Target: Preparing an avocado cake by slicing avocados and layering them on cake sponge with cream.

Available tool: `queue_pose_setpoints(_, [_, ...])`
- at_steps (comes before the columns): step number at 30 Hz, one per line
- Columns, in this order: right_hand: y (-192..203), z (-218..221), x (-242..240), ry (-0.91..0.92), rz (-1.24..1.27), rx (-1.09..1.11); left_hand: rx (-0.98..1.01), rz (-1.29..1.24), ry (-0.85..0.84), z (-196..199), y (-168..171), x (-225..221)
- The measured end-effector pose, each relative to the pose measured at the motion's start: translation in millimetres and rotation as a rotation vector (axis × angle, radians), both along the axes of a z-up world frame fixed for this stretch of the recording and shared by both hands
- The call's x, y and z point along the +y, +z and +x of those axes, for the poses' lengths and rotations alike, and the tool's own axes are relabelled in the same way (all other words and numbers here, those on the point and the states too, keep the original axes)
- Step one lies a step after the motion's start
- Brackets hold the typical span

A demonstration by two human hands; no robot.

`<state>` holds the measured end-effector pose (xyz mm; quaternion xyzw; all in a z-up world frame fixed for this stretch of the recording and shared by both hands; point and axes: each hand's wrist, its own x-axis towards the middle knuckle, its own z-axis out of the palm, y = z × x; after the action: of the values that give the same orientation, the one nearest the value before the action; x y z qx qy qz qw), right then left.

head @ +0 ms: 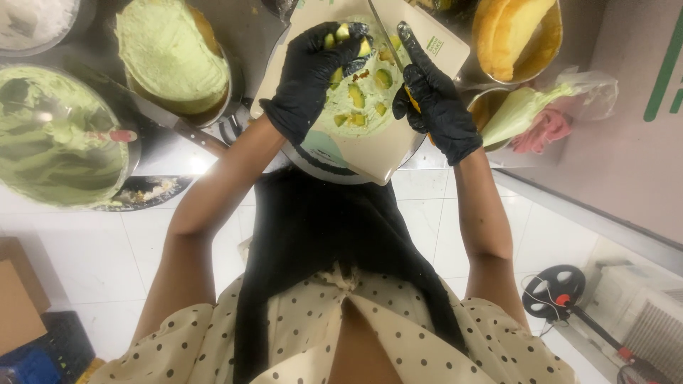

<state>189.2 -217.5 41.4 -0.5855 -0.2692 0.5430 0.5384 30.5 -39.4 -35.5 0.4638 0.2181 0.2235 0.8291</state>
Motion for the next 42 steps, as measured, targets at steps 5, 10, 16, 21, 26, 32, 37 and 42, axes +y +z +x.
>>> queue_pose_setpoints(5, [-14.1, 6.8, 3.4, -0.009, -0.102, -0.077, -0.121, -0.245, 0.056, -17.4, 23.6, 8.5])
queue_pose_setpoints(10, [1.6, 1.2, 5.0, -0.004, -0.059, -0.116, -0.139, -0.292, 0.062, -19.0, 27.6, 4.5])
queue_pose_setpoints(16, [-1.4, -9.7, 5.9, 0.087, 0.087, -0.087, -0.198, -0.319, 0.030, -7.9, 5.7, -4.9])
queue_pose_setpoints(21, [-9.8, -7.2, 14.8, 0.074, -0.045, -0.143, -0.229, -0.323, 0.000, -4.3, 5.9, -6.3])
queue_pose_setpoints(26, [-23.1, -1.8, 19.1, 0.064, 0.001, -0.053, -0.211, -0.320, 0.051, -8.0, 5.5, -3.3])
queue_pose_setpoints(32, [-16.2, 6.4, 35.4, 0.119, -0.095, -0.073, -0.274, -0.344, 0.156, -16.5, 4.5, 9.7])
queue_pose_setpoints(37, [0.0, -1.7, 31.6, 0.067, -0.076, -0.039, -0.328, -0.434, 0.125, -20.7, 5.0, 10.3])
queue_pose_setpoints(42, [-5.8, -19.0, 28.7, 0.107, 0.038, -0.138, -0.359, -0.487, 0.073, -16.8, -1.5, 1.3])
